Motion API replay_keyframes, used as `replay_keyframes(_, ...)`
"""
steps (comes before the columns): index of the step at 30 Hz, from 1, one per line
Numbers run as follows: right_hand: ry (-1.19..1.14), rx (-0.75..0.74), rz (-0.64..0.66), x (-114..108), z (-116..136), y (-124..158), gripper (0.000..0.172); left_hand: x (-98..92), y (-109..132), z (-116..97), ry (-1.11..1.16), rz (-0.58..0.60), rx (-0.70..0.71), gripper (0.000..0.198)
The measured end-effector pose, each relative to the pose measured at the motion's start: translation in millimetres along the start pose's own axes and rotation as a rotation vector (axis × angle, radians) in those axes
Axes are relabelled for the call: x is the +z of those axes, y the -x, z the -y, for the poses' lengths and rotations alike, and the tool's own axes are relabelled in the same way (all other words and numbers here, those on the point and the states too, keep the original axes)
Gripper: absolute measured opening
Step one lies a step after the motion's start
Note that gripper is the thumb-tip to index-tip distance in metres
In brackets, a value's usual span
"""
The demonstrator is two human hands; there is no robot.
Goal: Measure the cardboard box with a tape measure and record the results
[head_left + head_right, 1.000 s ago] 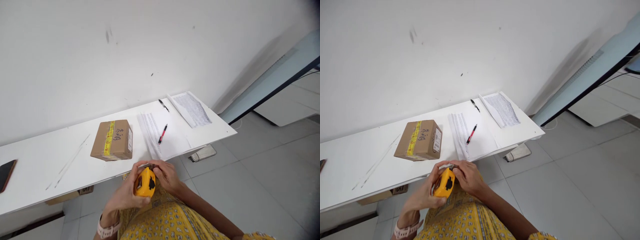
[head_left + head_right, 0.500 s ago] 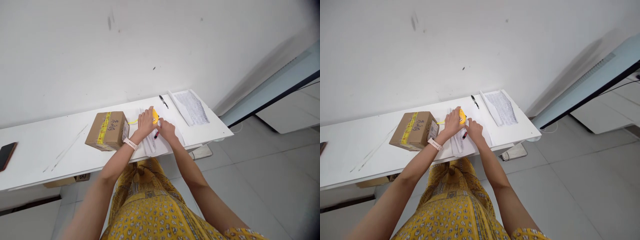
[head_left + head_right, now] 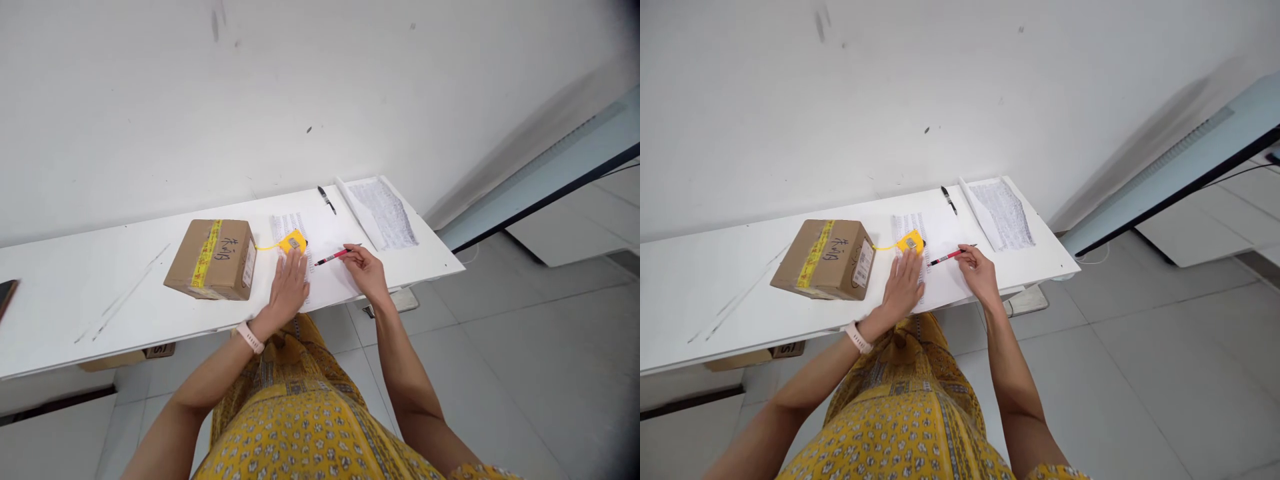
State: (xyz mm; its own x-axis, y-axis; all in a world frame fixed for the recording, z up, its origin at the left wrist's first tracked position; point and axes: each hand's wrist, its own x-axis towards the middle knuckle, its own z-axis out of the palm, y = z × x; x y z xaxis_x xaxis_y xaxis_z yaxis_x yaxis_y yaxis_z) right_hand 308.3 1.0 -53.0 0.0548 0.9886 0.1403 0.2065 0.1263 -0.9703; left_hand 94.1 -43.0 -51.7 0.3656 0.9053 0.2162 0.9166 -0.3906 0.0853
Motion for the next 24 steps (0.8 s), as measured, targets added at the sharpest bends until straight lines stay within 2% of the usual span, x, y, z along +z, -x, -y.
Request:
replay_keyframes(4,0.007,-0.023,-0.121,5,11,11,0.037,8.4,46,-25,0.153,0.108,0.045,0.063)
replay_keyframes(7,0.049,-0.067,-0.171,18,23,20,0.031,8.5,61,-38,0.21,0.121,0.015,0.071)
replay_keyframes(10,-0.037,-0.069,-0.146,38,30,27,0.026,7.0,61,-46,0.204,0.133,-0.026,0.068)
replay_keyframes(14,-0.203,0.004,0.026,59,25,24,0.033,11.0,56,-54,0.183,0.145,-0.089,0.062)
replay_keyframes(17,-0.228,0.033,0.102,63,17,19,0.037,13.5,55,-60,0.177,0.139,-0.129,0.063)
replay_keyframes(20,-0.12,0.039,0.104,61,13,16,0.035,10.3,51,-62,0.153,0.147,-0.139,0.058)
replay_keyframes(24,-0.072,0.04,0.152,56,9,16,0.026,7.7,43,-59,0.032,0.141,-0.046,0.049)
